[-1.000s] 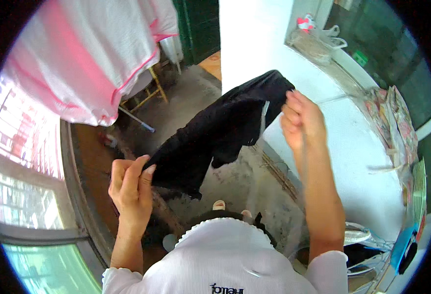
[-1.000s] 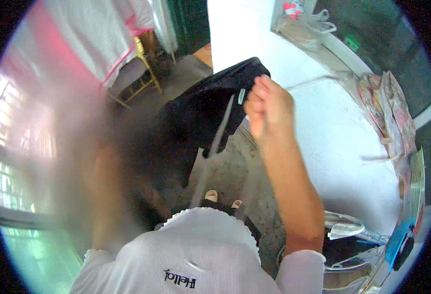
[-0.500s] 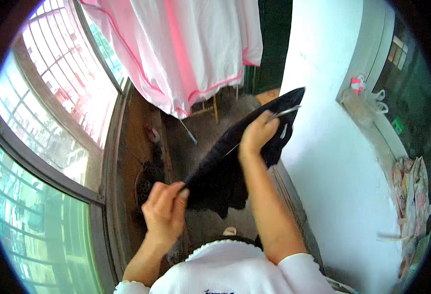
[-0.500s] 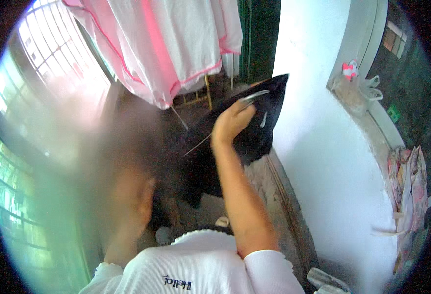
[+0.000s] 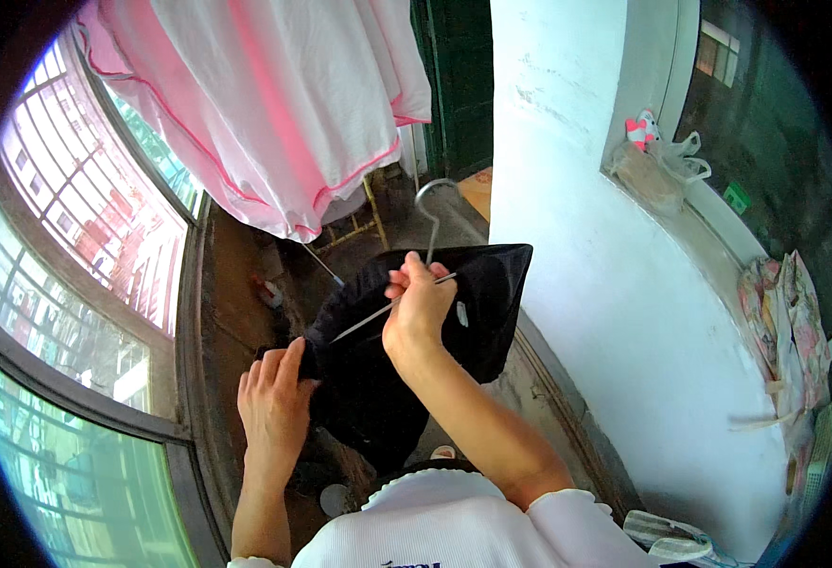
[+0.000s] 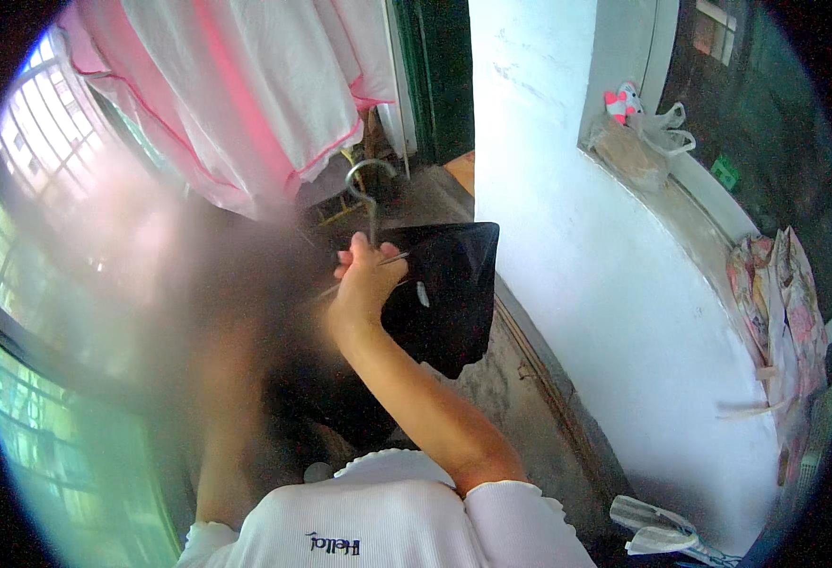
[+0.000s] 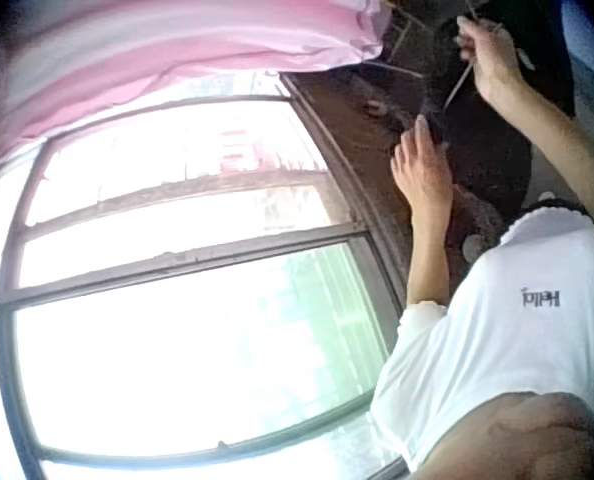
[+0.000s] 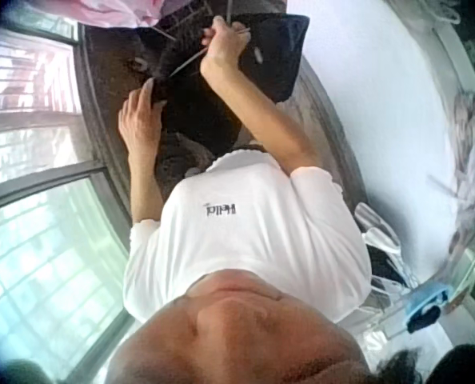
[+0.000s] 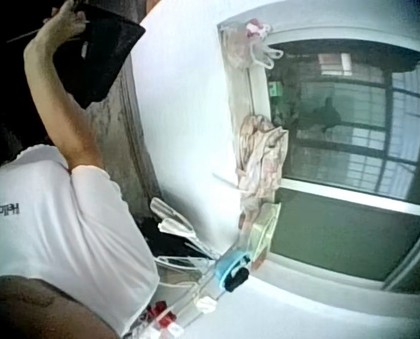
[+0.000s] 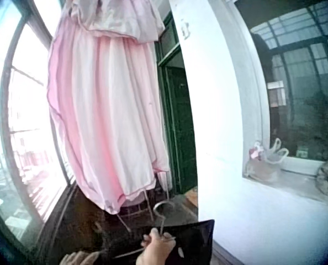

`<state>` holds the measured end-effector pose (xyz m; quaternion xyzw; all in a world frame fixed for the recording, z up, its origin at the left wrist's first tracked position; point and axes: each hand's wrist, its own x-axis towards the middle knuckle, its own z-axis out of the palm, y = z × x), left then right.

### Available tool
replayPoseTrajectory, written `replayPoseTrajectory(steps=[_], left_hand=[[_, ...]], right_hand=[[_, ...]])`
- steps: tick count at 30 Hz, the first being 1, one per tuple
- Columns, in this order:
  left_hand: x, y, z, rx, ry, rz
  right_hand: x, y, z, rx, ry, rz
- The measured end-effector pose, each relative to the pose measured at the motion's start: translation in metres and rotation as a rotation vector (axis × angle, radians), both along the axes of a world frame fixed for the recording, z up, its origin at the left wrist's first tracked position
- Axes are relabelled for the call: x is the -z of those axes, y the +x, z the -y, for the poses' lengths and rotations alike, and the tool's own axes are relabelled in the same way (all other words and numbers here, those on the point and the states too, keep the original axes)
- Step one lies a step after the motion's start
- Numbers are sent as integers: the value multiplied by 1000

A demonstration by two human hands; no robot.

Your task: The person takes wet clothes from a blue basin, places them on hangers, and hangs them on a clothes rack. The person handles a black garment and a striped garment, using hangers to hang them on a rack near a window.

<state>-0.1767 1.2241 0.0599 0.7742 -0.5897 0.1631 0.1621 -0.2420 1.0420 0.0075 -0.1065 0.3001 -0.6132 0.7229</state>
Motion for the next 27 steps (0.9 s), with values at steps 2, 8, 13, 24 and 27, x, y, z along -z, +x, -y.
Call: replayPoseTrajectory(steps=[2, 8, 13, 24, 27], left_hand=[[3, 9, 14, 52, -60, 109], [-1, 15, 28, 241, -240, 262], [-43, 40, 27, 197, -479, 385], [-72, 65, 12, 307, -467, 433], [-76, 85, 13, 327, -413, 393]], right_hand=[[9, -1, -8, -55, 56, -69], [0, -11, -19, -146, -81, -83], [-32, -82, -21, -608, -731, -619], [9, -173, 80, 368, -1121, -1589], [-9, -201, 93, 397, -706, -1302]])
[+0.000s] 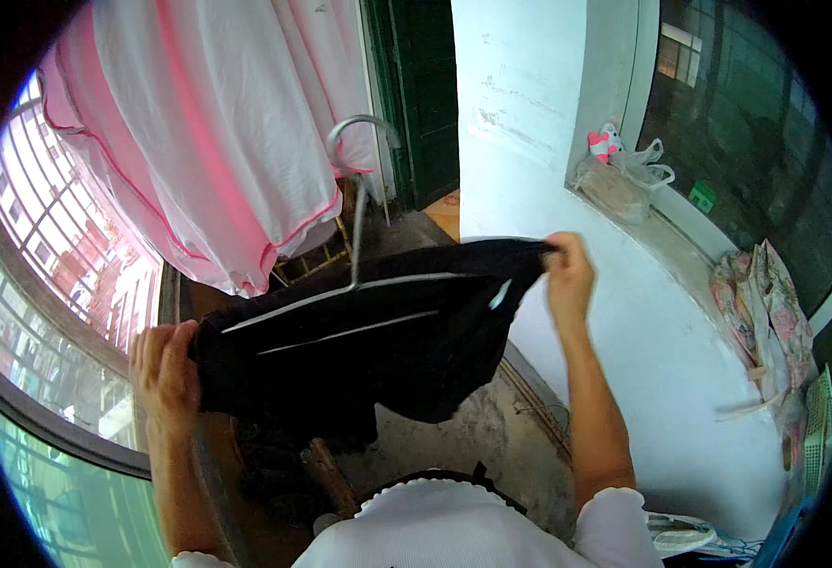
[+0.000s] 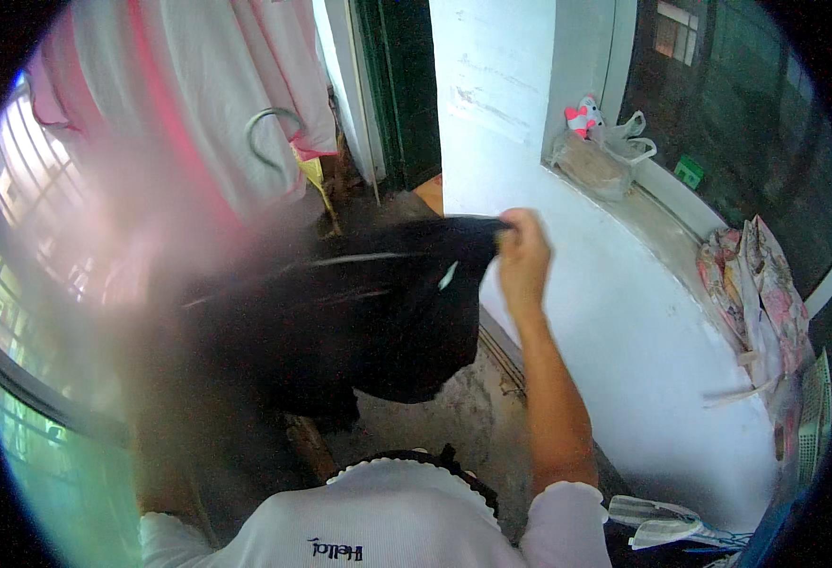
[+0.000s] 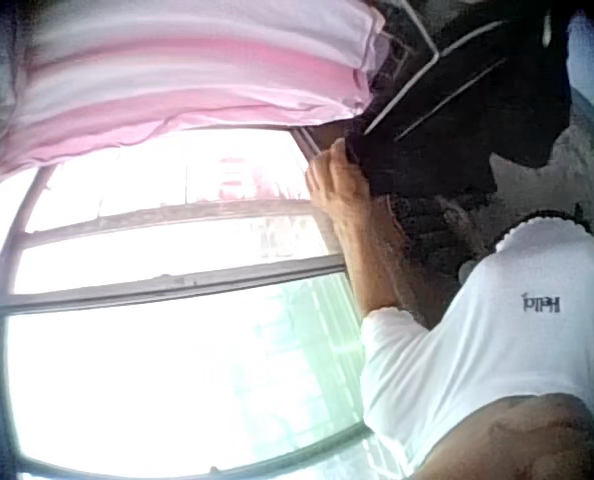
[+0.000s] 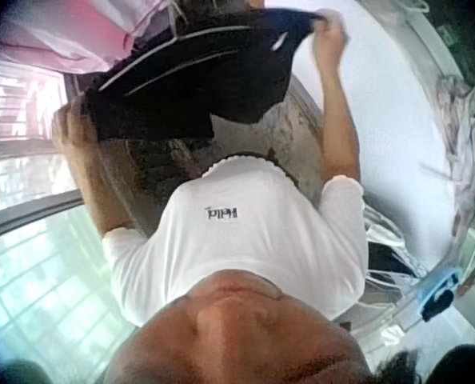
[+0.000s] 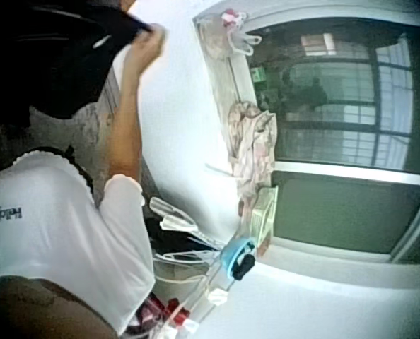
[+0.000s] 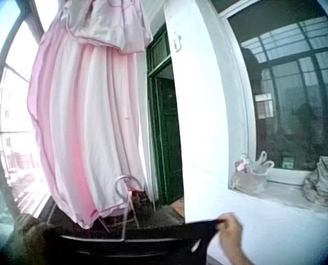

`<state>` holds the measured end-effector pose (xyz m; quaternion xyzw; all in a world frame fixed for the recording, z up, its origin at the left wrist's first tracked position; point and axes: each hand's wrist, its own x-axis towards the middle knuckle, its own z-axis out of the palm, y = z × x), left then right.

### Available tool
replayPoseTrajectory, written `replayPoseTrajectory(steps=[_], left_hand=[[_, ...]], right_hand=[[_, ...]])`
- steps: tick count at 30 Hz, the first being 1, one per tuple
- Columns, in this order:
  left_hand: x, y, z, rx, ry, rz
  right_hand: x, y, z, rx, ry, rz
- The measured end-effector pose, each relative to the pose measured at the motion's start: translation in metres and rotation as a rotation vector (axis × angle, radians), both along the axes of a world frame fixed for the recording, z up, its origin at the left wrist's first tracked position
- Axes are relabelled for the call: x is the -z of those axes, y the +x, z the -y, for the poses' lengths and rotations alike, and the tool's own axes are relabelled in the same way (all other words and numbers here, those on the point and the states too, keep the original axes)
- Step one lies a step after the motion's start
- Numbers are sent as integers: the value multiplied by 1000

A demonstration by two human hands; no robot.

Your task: The person takes wet clothes from a blue basin, places them on hangers, and hangs them on a clothes rack. The person handles a black garment and a striped garment, using hangers to hang them on a rack near a window.

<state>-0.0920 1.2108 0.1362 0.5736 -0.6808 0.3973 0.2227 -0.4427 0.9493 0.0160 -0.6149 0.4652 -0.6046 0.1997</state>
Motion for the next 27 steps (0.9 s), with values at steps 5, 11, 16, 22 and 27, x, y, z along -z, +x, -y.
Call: replayPoseTrajectory(steps=[5, 11, 16, 22, 27], left_hand=[[2, 14, 6, -3, -64, -92], [4, 14, 6, 16, -112, -74], [5, 29, -3, 60, -140, -202], [28, 18, -3, -18, 120, -108], [33, 8, -7, 46, -117, 21]], right_hand=[[-17, -30, 0, -604, 203, 27], [-28, -43, -17, -700, 242, 82], [-55, -57, -34, -821, 159, 113], [-42, -63, -76, -859, 405, -647], [-20, -67, -103, -285, -111, -413]])
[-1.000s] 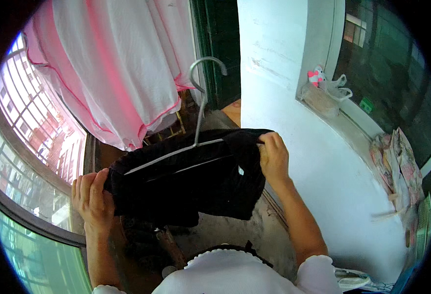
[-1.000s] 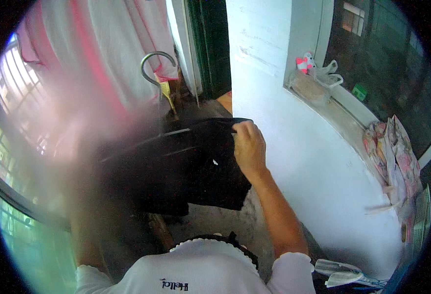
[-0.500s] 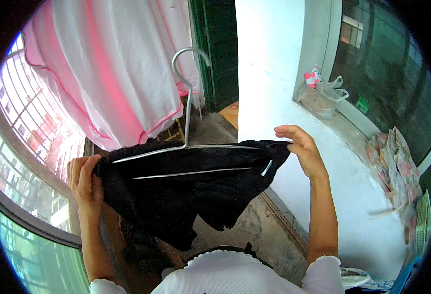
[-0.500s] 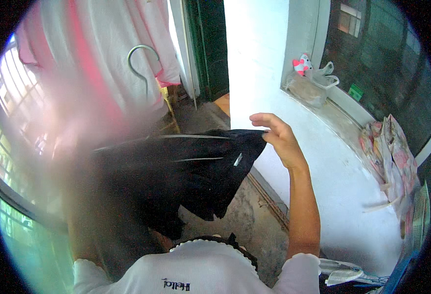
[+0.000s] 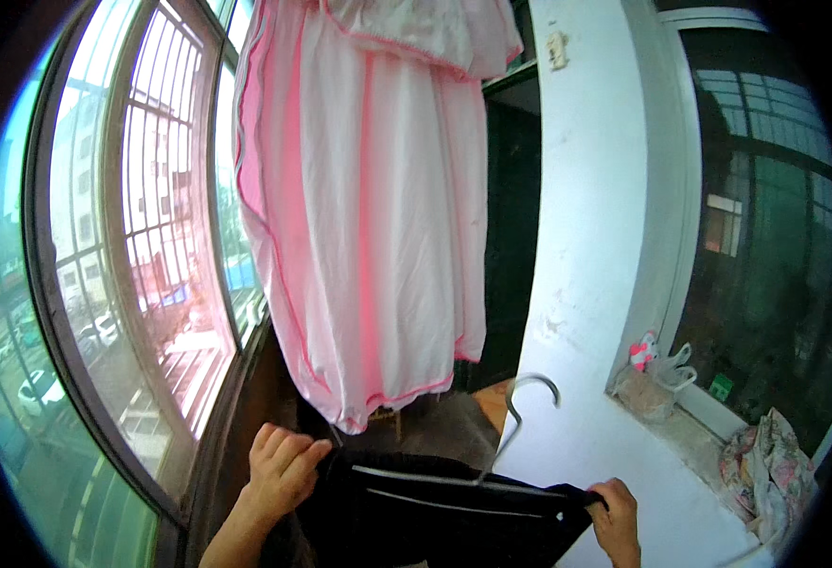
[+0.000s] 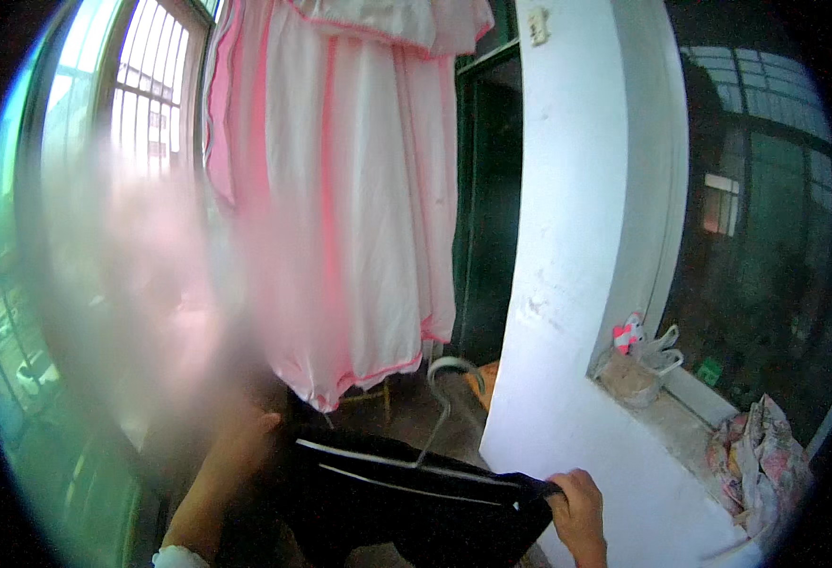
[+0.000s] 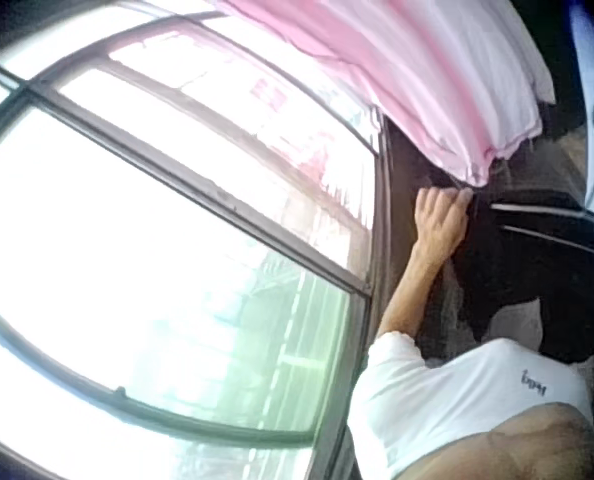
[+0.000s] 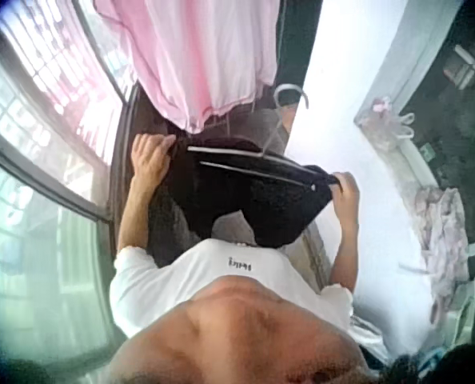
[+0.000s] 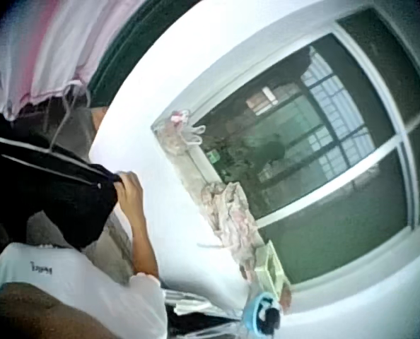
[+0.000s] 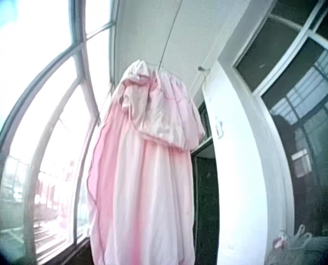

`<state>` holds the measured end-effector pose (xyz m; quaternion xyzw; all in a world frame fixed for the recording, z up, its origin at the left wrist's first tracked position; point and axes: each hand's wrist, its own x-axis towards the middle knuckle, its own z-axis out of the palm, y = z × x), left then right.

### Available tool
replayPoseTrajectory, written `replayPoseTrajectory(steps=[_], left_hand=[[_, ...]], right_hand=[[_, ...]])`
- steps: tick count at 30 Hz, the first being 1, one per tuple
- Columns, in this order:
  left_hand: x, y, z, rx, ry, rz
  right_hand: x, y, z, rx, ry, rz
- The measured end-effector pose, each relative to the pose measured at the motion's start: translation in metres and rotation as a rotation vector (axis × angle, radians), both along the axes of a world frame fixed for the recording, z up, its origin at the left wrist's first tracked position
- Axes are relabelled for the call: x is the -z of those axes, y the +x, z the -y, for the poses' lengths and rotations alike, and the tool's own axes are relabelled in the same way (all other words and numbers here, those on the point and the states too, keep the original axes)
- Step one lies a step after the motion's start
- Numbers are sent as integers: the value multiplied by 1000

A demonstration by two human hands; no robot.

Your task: The person takes wet clothes from a blue basin, places them on hangers, and hangs them on a clothes rack. The person handles a black garment and a striped garment, using hangers to hang them on a rack near a window.

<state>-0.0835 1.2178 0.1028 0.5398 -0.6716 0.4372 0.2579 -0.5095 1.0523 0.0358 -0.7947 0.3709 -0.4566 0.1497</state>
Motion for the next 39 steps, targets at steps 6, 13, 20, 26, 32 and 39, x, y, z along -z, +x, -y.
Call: replayPoseTrajectory(steps=[6, 13, 20, 26, 32, 39], left_hand=[[10, -35, 26, 212, 450, -107], [13, -50, 67, 195, -8, -176], [15, -75, 81, 395, 300, -227], [88, -68, 90, 324, 251, -354], [55, -34, 106, 563, 152, -402], [47, -108, 95, -31, 479, -540]], right_hand=[[22, -13, -20, 236, 83, -107], [25, -49, -37, 476, -263, 259], [23, -73, -51, 593, 22, 239], [47, -90, -66, 563, -214, 183], [45, -83, -83, 546, -183, 231], [37, -94, -137, 571, -206, 187]])
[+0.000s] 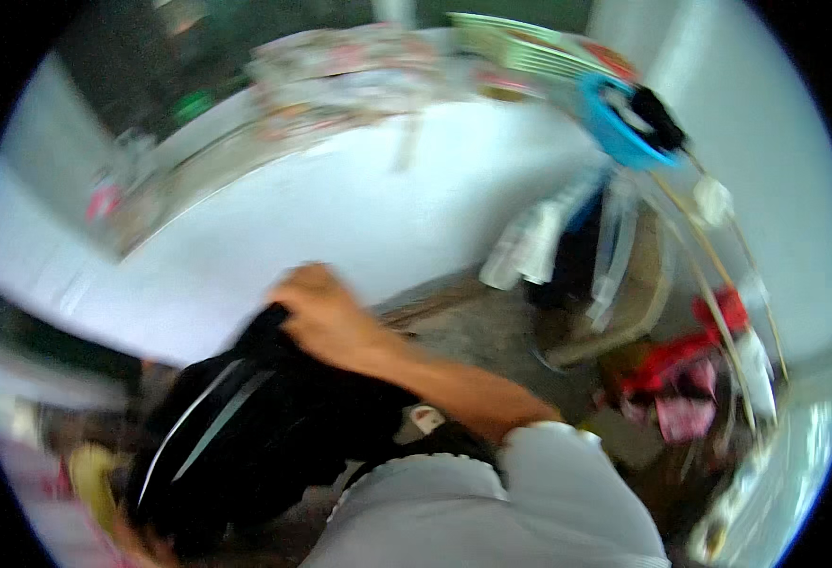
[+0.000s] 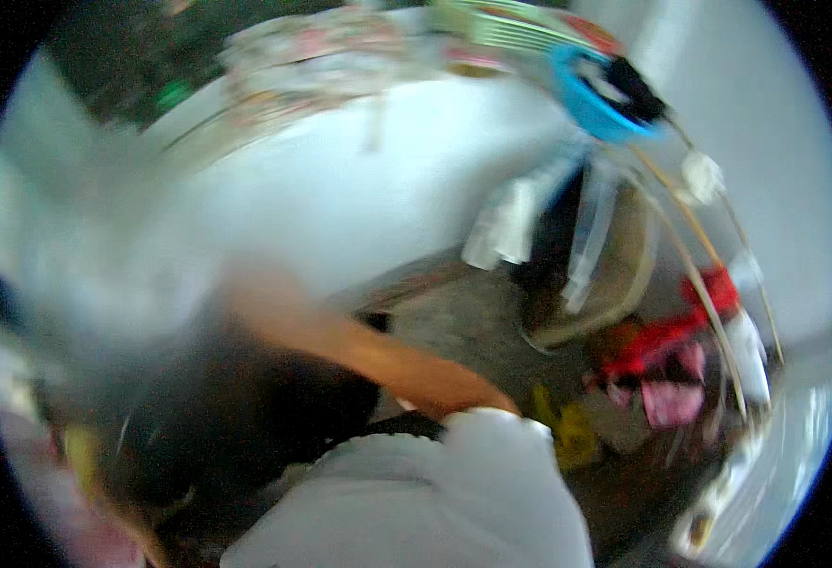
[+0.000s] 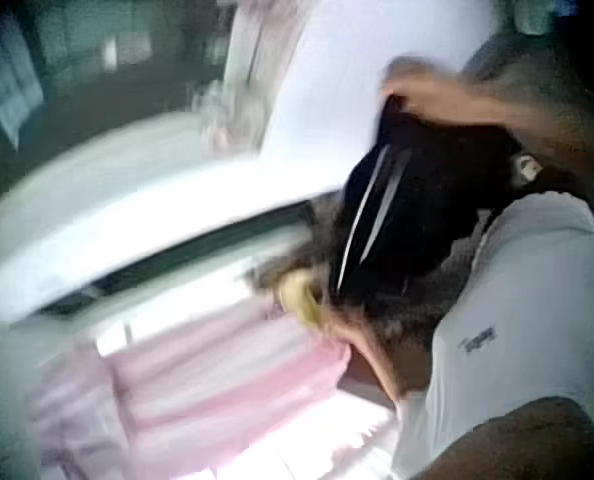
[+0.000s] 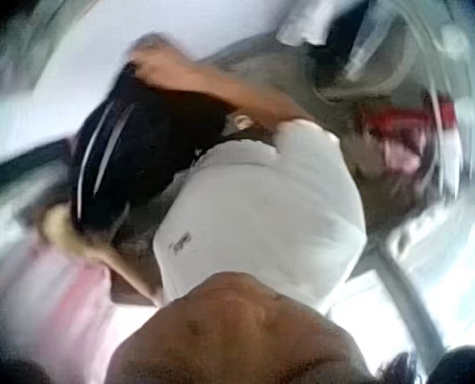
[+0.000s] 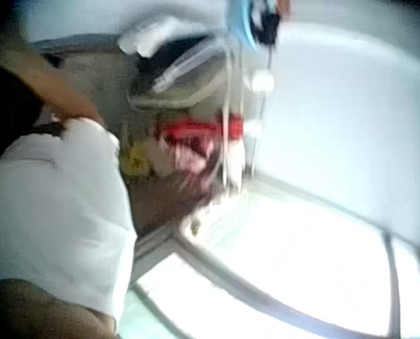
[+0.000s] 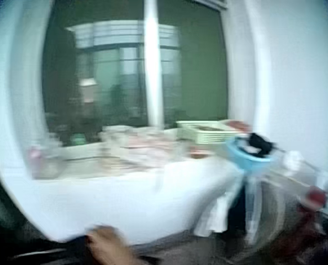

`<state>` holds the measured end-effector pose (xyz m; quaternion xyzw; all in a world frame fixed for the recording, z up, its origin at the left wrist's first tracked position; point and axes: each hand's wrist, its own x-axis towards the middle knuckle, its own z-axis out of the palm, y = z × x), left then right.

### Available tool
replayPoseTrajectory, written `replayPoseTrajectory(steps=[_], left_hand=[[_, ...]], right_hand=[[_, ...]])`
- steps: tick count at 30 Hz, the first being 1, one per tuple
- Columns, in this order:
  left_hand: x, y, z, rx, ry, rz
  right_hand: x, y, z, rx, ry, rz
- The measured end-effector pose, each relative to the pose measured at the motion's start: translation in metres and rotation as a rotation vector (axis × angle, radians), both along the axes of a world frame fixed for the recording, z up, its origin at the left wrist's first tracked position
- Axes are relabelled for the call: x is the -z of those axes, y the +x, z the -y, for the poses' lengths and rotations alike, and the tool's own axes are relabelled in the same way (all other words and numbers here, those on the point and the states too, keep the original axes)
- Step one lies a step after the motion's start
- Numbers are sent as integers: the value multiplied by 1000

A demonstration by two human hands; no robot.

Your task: The person takes wet clothes from a blue basin, places them on hangers, and hangs them on a clothes rack. The person handles a black garment and a striped garment, using hangers to hang them on a rack near a window.

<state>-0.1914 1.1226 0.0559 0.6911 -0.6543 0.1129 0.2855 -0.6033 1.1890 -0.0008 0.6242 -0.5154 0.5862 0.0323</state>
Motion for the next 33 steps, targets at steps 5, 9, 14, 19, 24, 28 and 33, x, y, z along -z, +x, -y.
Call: replayPoseTrajectory(steps=[5, 9, 14, 19, 24, 28, 33], left_hand=[[-15, 0, -38, 357, -269, 182], [-14, -5, -34, 451, -291, 252], [6, 18, -66, 358, -509, 227], [-3, 34, -95, 184, -414, 262], [-14, 57, -86, -40, -376, 281], [3, 91, -55, -142, -357, 303], [19, 135, -16, -166, -388, 327]], right_hand=[[12, -16, -25, 111, 227, 145], [17, -19, 19, 93, 89, 58], [-30, 11, 55, -284, 680, -107], [-114, 36, 100, -764, 130, -293], [-155, 136, 198, -665, 7, -24], [-196, 268, 267, -936, 109, 9], [-238, 429, 345, -764, 43, 72]])
